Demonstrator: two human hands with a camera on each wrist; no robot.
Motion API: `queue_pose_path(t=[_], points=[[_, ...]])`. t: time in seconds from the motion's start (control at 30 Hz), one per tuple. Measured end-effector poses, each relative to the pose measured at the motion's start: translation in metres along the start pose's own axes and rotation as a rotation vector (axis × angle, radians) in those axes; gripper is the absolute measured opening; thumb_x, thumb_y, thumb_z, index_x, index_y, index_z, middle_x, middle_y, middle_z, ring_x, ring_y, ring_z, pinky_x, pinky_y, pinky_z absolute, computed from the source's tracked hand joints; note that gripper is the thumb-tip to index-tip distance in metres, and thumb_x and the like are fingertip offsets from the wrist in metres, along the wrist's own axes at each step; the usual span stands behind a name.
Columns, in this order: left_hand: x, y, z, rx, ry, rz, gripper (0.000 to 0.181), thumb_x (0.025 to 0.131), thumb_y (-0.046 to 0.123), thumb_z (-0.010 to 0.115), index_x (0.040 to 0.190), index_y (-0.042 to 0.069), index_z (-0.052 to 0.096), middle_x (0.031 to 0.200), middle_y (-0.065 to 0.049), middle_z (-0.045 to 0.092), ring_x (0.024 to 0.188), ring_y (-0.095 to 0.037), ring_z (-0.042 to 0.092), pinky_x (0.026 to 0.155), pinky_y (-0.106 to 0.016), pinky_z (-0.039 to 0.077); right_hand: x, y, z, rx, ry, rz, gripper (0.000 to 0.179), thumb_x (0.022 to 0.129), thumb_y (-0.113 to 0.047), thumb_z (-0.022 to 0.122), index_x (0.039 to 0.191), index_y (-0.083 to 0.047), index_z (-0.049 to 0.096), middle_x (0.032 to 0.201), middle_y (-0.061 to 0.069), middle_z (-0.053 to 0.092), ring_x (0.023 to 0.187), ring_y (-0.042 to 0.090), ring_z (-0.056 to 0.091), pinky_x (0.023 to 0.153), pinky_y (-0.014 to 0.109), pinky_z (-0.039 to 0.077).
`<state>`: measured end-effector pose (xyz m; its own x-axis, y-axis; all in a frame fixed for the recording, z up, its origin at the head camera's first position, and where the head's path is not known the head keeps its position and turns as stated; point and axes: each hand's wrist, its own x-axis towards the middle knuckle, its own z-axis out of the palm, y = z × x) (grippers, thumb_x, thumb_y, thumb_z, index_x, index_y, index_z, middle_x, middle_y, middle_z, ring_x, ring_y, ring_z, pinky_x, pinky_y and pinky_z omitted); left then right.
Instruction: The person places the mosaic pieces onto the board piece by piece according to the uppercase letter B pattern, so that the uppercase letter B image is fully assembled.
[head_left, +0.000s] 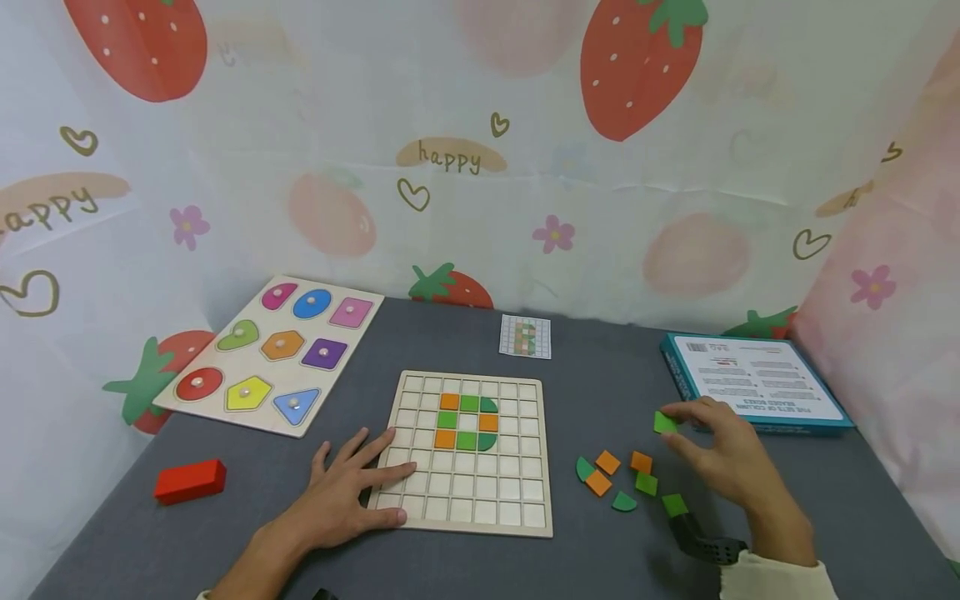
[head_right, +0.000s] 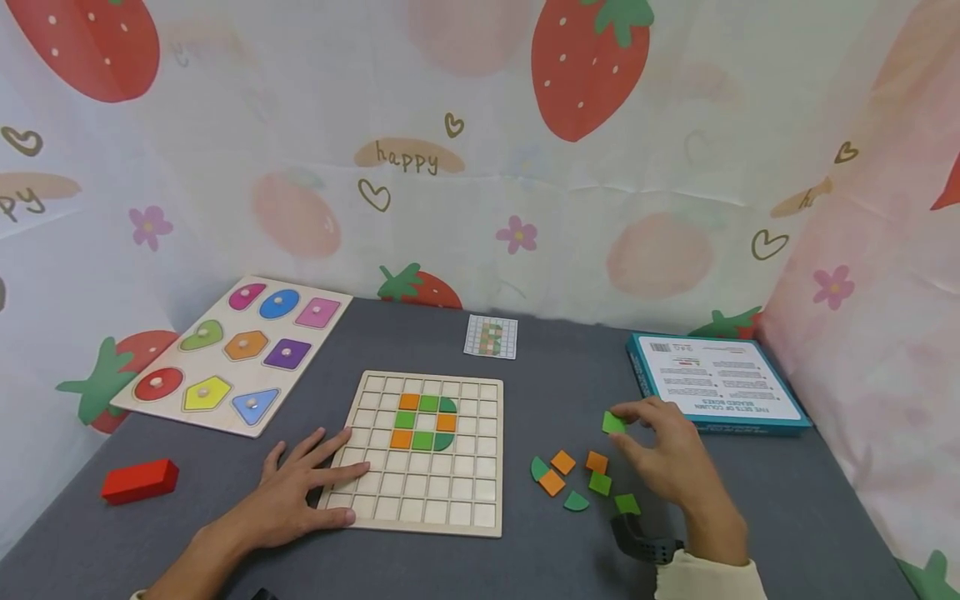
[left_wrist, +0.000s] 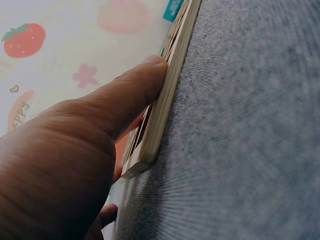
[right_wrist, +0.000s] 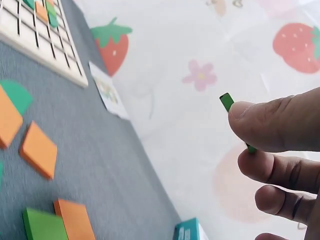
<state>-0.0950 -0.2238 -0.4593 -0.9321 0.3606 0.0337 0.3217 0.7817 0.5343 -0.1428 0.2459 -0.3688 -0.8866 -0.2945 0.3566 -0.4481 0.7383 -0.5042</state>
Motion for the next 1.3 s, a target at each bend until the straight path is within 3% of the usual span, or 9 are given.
queue_pose_path(t=[0.3, 0.6, 0.9, 1.3], points=[[0.0, 0.0, 0.001, 0.006, 0.009, 0.01, 0.064, 0.078, 0.066, 0.066, 0.133, 0.033, 0.061, 0.155, -0.005, 0.03, 0.14, -0.044, 0.014, 0.097, -0.072, -0.005, 0.006, -0.018, 0.01, 0.023, 0.028, -0.067, 0.029, 0.081, -0.001, 0.077, 0.108, -0.006, 0.069, 0.099, -0.001, 0.061, 0.091, 0.019, 0.049, 0.074, 0.043, 0.041], [0.0, -0.001, 0.001, -0.001, 0.005, 0.013, 0.064, 0.079, 0.066, 0.065, 0.133, 0.032, 0.061, 0.155, -0.006, 0.029, 0.14, -0.045, 0.014, 0.097, -0.073, -0.005, 0.017, -0.04, 0.02, 0.099, 0.044, -0.19, 0.027, 0.081, -0.002, 0.077, 0.107, -0.007, 0.07, 0.099, -0.006, 0.061, 0.09, 0.013, 0.048, 0.074, 0.034, 0.04], [0.0, -0.001, 0.001, 0.008, 0.011, 0.016, 0.063, 0.079, 0.065, 0.065, 0.133, 0.033, 0.061, 0.155, -0.005, 0.03, 0.14, -0.044, 0.015, 0.097, -0.073, -0.004, 0.027, -0.069, 0.032, 0.146, 0.025, -0.204, 0.029, 0.08, -0.002, 0.078, 0.108, -0.008, 0.07, 0.101, -0.005, 0.061, 0.093, 0.015, 0.048, 0.074, 0.041, 0.042], [0.0, -0.001, 0.001, -0.006, 0.011, 0.019, 0.063, 0.079, 0.063, 0.067, 0.134, 0.032, 0.061, 0.155, -0.006, 0.03, 0.14, -0.045, 0.014, 0.097, -0.073, -0.005, 0.038, -0.097, 0.055, 0.162, 0.008, -0.211, 0.031, 0.079, -0.005, 0.08, 0.108, -0.011, 0.071, 0.1, -0.007, 0.06, 0.093, 0.014, 0.048, 0.076, 0.041, 0.043]])
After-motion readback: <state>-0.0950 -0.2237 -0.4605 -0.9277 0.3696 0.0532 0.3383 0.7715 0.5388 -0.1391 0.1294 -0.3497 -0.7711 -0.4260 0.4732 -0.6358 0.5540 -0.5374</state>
